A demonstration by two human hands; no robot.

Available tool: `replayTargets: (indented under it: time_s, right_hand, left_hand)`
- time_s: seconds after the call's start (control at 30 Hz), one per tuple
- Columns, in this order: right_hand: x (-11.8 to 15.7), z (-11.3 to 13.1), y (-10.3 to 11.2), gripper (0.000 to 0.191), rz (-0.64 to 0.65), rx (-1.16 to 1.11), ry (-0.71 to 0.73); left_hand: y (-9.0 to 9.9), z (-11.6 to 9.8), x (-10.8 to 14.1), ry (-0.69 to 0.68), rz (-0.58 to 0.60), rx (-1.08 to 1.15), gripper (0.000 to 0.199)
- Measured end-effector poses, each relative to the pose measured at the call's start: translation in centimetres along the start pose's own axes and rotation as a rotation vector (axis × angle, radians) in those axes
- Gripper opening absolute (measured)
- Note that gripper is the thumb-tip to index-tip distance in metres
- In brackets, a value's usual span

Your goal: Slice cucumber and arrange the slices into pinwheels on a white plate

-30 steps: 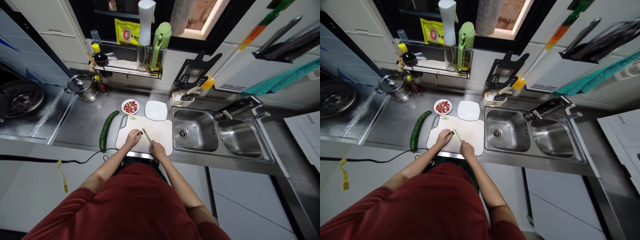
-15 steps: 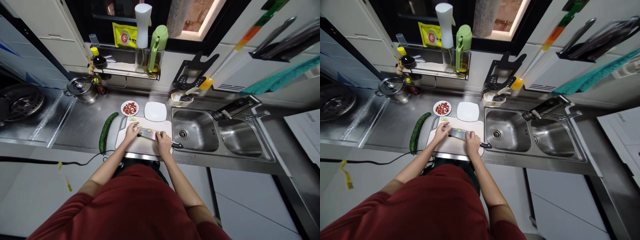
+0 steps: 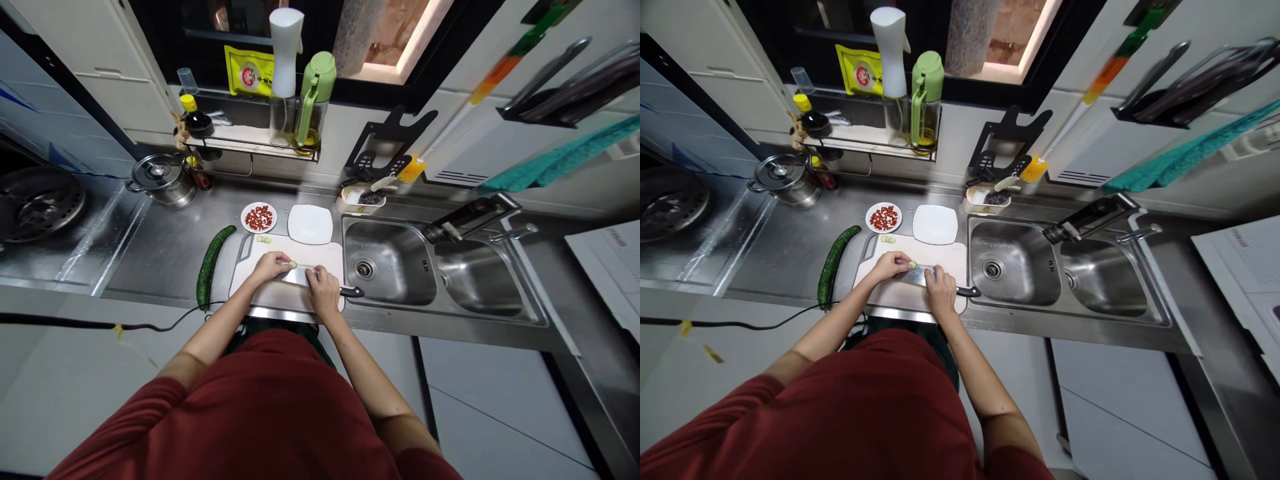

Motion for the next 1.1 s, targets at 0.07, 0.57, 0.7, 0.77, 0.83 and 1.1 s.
replayTargets:
  time_s: [0.07, 0.57, 0.7, 0.77, 0.83, 1.1]
  right_hand:
    - [0.1, -0.2, -0.2, 0.042, -0.003, -0.004, 0.007]
    - [0.7, -1.7, -0.6, 0.038, -0.05, -0.065, -0.063]
    - [0.8, -1.8, -0.7, 0.038, -0.049, -0.081, -0.065]
    - [0.9, -1.8, -0.7, 0.04, -0.04, -0.087, -0.069]
    - [1.0, -1.8, -0.8, 0.041, -0.03, -0.092, -0.078]
    - [1.1, -1.9, -0.9, 0.04, -0.033, -0.091, -0.088]
  left_hand:
    - [-0.4, 0.5, -0.3, 0.013, -0.022, 0.049, 0.029]
    - [2.3, 6.6, -5.5, 0.233, -0.447, -0.136, 0.014]
    - [2.4, 6.3, -6.1, 0.193, -0.479, -0.236, 0.015]
    - [2.4, 6.3, -6.3, 0.171, -0.496, -0.269, 0.021]
    - [2.5, 6.4, -6.3, 0.141, -0.506, -0.282, 0.024]
    - [2.0, 7.3, -5.7, -0.062, -0.531, -0.333, 0.017]
Point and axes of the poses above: each hand's wrist, its own x-axis away from the middle knuckle, its own y-axis out of the back of the hand, z = x × y, the point moved 3 cm from there along -x, towards the middle knuckle, and after that the axes turned 4 degrees about -x, right-handed, at the moved point
